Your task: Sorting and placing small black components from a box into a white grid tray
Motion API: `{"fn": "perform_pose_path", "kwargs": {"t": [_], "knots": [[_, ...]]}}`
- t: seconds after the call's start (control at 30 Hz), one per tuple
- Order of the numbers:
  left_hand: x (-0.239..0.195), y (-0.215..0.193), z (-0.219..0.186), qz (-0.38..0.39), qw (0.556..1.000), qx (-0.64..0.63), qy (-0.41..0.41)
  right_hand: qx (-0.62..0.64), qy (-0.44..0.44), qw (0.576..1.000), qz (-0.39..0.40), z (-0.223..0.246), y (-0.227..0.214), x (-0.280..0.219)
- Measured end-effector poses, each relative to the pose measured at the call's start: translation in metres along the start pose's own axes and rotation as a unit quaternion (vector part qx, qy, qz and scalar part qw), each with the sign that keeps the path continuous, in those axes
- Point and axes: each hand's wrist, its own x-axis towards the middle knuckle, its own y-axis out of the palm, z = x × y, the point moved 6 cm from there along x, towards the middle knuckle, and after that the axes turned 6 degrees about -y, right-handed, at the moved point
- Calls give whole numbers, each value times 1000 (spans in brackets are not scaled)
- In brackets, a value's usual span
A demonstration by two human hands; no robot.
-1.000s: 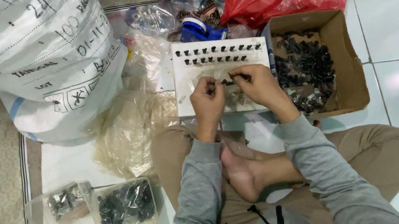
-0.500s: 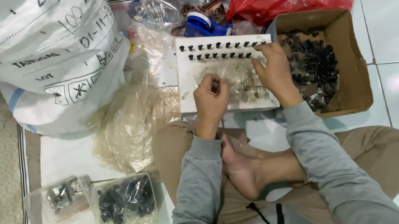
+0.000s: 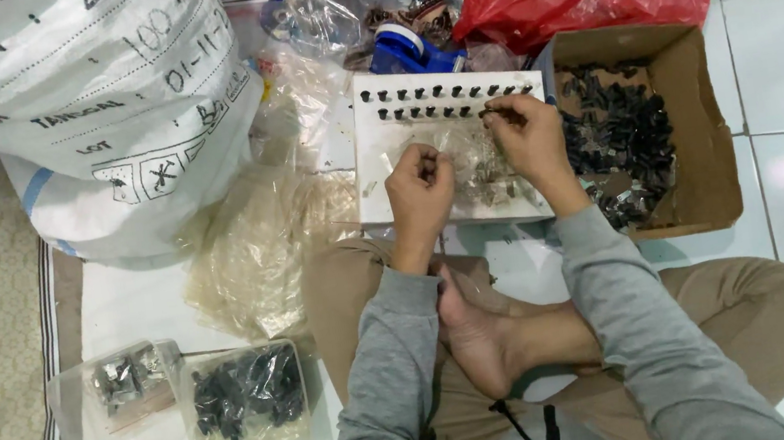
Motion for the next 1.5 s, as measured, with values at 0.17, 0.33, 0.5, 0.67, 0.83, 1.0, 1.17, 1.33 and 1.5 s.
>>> {"fn": "perform_pose_path", "kwargs": {"t": [0.17,0.33,0.5,0.67,0.83,1.0,1.17,1.33,1.5], "knots": [[-1,3,-3,1,1000,-9,2,114,40,992,-23,69,11,-26],[-1,-1,-6,10,1000,-5,8,-79,-56,994,51,92,30,-33],[6,-13,-3,11,999,33,-9,-23,-23,997,72,102,11,-32],[10,-19,12,-12,999,16,-35,45,27,998,28,63,4,-29],[7,-29,-6,-61,998,25,-21,-71,-33,997,22,61,7,-7],[3,-11,-6,-11,999,16,29,-201,-167,961,93,60,40,14],[7,-17,3,-38,999,6,24,-188,-199,957,93,35,57,18],[12,-15,10,-51,998,-7,21,-64,-127,989,44,40,40,14],[11,-15,-2,-43,999,-17,14,132,-57,989,-43,98,11,-15]]}}
